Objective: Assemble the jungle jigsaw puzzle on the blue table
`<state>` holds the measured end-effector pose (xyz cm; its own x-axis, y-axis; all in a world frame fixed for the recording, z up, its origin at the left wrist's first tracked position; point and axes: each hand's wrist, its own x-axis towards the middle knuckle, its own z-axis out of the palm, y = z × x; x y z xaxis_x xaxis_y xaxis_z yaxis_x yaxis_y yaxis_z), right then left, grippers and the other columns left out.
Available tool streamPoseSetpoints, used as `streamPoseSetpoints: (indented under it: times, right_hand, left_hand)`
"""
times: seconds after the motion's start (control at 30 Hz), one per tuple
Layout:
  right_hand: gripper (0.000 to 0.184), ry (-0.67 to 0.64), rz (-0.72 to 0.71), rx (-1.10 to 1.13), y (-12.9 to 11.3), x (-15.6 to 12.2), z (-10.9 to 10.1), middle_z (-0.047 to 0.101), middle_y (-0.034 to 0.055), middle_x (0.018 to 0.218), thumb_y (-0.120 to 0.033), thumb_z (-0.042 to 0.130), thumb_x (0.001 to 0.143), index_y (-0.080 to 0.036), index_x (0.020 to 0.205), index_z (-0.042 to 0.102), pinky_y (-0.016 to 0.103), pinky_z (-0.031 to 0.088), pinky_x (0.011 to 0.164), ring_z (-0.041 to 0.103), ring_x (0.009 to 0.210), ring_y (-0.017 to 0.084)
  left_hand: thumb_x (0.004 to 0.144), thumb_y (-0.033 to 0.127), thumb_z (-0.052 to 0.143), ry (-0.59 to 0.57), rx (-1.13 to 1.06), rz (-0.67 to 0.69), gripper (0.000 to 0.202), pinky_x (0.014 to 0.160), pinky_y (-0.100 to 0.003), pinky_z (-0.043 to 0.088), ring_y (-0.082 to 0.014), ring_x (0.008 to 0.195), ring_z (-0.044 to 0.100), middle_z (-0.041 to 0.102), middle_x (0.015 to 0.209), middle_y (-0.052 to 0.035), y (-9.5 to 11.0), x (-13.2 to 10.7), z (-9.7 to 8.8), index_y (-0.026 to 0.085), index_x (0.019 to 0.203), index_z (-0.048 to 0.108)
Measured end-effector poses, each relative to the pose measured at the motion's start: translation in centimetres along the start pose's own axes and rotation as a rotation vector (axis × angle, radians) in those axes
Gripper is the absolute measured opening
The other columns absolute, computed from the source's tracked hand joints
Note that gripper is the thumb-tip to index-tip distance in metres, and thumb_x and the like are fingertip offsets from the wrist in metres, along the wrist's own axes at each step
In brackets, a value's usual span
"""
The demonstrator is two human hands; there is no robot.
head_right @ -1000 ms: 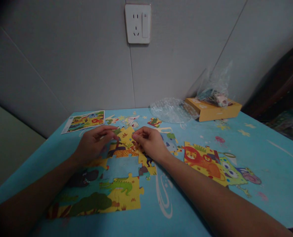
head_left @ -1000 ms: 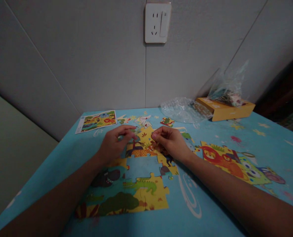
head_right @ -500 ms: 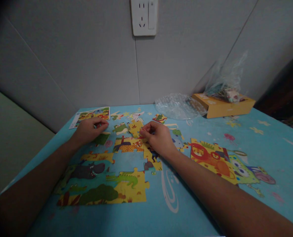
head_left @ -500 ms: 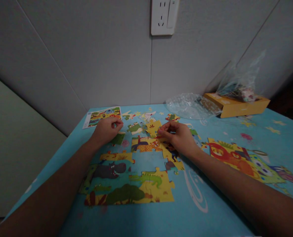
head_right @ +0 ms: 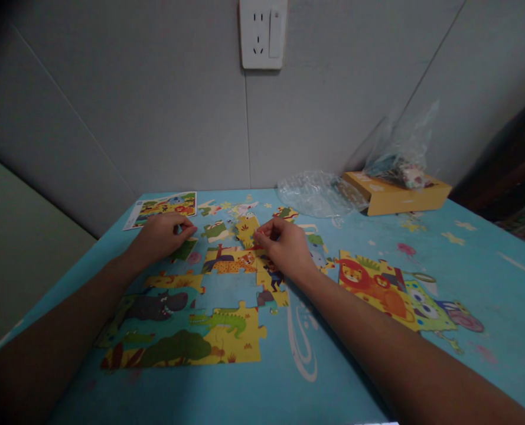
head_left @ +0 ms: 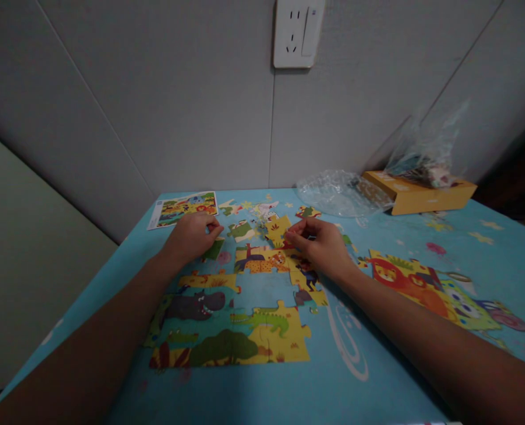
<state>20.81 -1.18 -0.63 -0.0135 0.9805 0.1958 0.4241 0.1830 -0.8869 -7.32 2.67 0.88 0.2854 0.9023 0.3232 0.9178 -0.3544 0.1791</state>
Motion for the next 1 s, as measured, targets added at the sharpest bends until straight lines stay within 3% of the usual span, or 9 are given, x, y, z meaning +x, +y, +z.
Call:
streamPoseSetpoints:
  times: [0.13, 0.33, 0.4, 0.5, 0.6, 0.77, 0.83, 0.93, 1.0]
  right_hand:
    - [0.016, 0.024, 0.024, -0.009, 0.4, 0.4, -0.2, 0.071, 0.0067, 0.074, -0.034, 0.065, 0.077, -0.018, 0.073, 0.062, 0.031, 0.047, 0.059, 0.064, 0.065, 0.018]
    - [0.016, 0.113, 0.129, -0.040, 1.3, 1.5, -1.3, 0.071, 0.0050, 0.071, -0.030, 0.065, 0.078, -0.016, 0.085, 0.065, 0.028, 0.046, 0.052, 0.062, 0.052, 0.015]
    - [0.018, 0.095, 0.162, -0.064, 1.4, 1.7, -1.6, 0.071, 0.0044, 0.071, -0.027, 0.065, 0.079, -0.015, 0.094, 0.065, 0.027, 0.046, 0.052, 0.061, 0.050, 0.014]
    - [0.025, 0.079, 0.174, -0.138, 1.2, 1.8, -1.9, 0.074, 0.0066, 0.079, -0.025, 0.065, 0.080, -0.015, 0.103, 0.066, 0.028, 0.048, 0.058, 0.067, 0.061, 0.017]
    - [0.026, 0.085, 0.133, -0.291, 1.1, 1.7, -2.1, 0.074, 0.0088, 0.088, -0.028, 0.068, 0.079, -0.016, 0.102, 0.069, 0.032, 0.048, 0.066, 0.068, 0.074, 0.021]
    - [0.020, 0.115, -0.073, -0.540, 0.7, 1.3, -1.9, 0.069, 0.0143, 0.097, -0.027, 0.067, 0.078, -0.015, 0.092, 0.074, 0.036, 0.045, 0.070, 0.062, 0.072, 0.022]
    - [0.013, 0.048, -0.153, -0.534, 0.1, 0.9, -1.8, 0.068, 0.0104, 0.085, -0.026, 0.064, 0.080, -0.017, 0.084, 0.073, 0.034, 0.043, 0.067, 0.058, 0.067, 0.019]
    - [0.017, -0.225, -0.253, -0.454, -1.4, -0.2, -1.5, 0.063, 0.0032, 0.065, -0.031, 0.064, 0.084, -0.019, 0.074, 0.070, 0.030, 0.038, 0.059, 0.053, 0.058, 0.015]
    - [0.021, -0.400, -0.361, -0.462, -2.6, -1.2, -1.4, 0.064, 0.0029, 0.067, -0.037, 0.065, 0.084, -0.018, 0.076, 0.069, 0.029, 0.037, 0.059, 0.054, 0.060, 0.015]
  left_hand:
    - [0.082, 0.033, 0.056, -0.015, 0.013, -0.082, 0.023, 0.064, -0.032, 0.044, -0.0224, 0.067, 0.062, 0.071, 0.073, -0.0069, -0.7, -0.1, 0.4, 0.019, 0.070, 0.070]
    - [0.079, 0.058, 0.062, -0.096, -0.013, -0.080, 0.041, 0.065, -0.031, 0.044, -0.0236, 0.074, 0.063, 0.070, 0.083, -0.0082, -0.4, -0.1, 0.5, 0.018, 0.084, 0.071]
    - [0.075, 0.056, 0.067, -0.111, -0.017, -0.049, 0.041, 0.070, -0.032, 0.046, -0.0247, 0.080, 0.064, 0.070, 0.089, -0.0086, -0.4, -0.1, 0.6, 0.018, 0.091, 0.070]
    - [0.078, 0.051, 0.066, -0.113, -0.028, -0.038, 0.036, 0.074, -0.033, 0.046, -0.0250, 0.082, 0.063, 0.069, 0.090, -0.0090, -0.7, -0.1, 0.7, 0.018, 0.092, 0.069]
    - [0.080, 0.048, 0.065, -0.097, -0.026, -0.055, 0.033, 0.076, -0.034, 0.047, -0.0254, 0.082, 0.062, 0.068, 0.091, -0.0100, -1.0, -0.2, 0.8, 0.017, 0.090, 0.069]
    - [0.081, 0.047, 0.062, -0.073, -0.011, -0.039, 0.035, 0.084, -0.038, 0.046, -0.0285, 0.092, 0.062, 0.066, 0.098, -0.0126, -0.5, -0.2, 0.8, 0.015, 0.094, 0.069]
    - [0.081, 0.046, 0.061, -0.060, -0.005, -0.024, 0.034, 0.085, -0.038, 0.046, -0.0281, 0.093, 0.061, 0.065, 0.097, -0.0119, -0.2, -0.3, 0.8, 0.016, 0.093, 0.069]
    - [0.081, 0.044, 0.061, -0.049, -0.018, -0.004, 0.029, 0.083, -0.037, 0.047, -0.0260, 0.090, 0.061, 0.065, 0.093, -0.0098, 0.2, -0.3, 0.6, 0.017, 0.087, 0.068]
    - [0.081, 0.042, 0.060, -0.039, -0.031, 0.024, 0.026, 0.081, -0.036, 0.046, -0.0250, 0.086, 0.061, 0.065, 0.089, -0.0091, 0.4, -0.2, 0.5, 0.017, 0.082, 0.067]
